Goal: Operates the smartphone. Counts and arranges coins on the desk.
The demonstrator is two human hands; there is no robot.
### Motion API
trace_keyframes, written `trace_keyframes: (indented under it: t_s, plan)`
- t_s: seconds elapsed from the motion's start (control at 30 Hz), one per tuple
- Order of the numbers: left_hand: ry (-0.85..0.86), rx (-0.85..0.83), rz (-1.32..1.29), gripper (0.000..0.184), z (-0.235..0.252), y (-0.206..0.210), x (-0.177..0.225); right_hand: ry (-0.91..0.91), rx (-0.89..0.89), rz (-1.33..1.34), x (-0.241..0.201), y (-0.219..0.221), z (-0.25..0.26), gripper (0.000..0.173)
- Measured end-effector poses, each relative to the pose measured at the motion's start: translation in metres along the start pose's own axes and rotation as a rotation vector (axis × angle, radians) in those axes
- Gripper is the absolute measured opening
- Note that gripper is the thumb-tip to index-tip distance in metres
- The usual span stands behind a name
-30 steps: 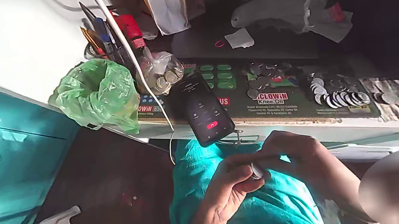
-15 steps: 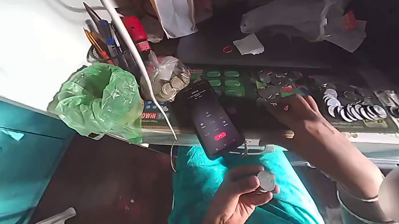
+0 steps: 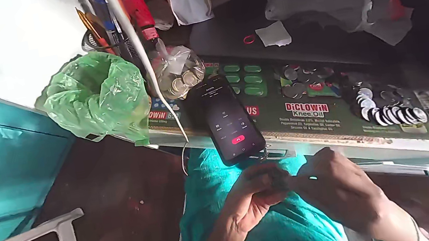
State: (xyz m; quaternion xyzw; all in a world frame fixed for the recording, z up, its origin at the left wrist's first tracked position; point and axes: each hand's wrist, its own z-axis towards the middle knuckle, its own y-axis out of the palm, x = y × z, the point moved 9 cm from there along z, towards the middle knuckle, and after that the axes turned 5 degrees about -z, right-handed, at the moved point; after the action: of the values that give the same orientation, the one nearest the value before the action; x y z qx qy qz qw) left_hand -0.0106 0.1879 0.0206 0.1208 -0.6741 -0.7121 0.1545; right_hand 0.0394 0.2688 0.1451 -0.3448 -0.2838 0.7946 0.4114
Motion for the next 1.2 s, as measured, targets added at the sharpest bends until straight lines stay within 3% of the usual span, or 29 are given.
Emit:
trace_keyframes:
  t_s: [0.47,0.6,0.7,0.93,1.03,1.2]
  plan:
    - [0.006,0.023,-0.028,0.025,0.002,-0.005,0.000,-0.031,-0.288,0.102,0.012,0.012,0.023,0.022]
    - [-0.013,-0.024,-0.038,0.024,0.001,0.004,0.002,0.199,-0.120,-0.250,0.066,-0.009,0.049,0.025]
    - [-0.014,-0.017,-0.038,0.025,-0.001,0.005,0.002,0.274,-0.198,-0.459,0.098,-0.002,0.064,0.029]
    - [-0.015,0.004,-0.056,0.025,-0.001,0.000,0.006,0.254,-0.109,-0.537,0.098,0.001,0.075,0.026]
    - [-0.007,-0.015,-0.057,0.026,-0.001,0.000,0.008,0.421,0.103,-0.364,0.101,-0.021,0.073,0.023]
    - [-0.005,-0.054,-0.057,0.026,0.001,0.001,0.009,0.667,0.228,0.469,0.113,-0.019,0.055,0.018]
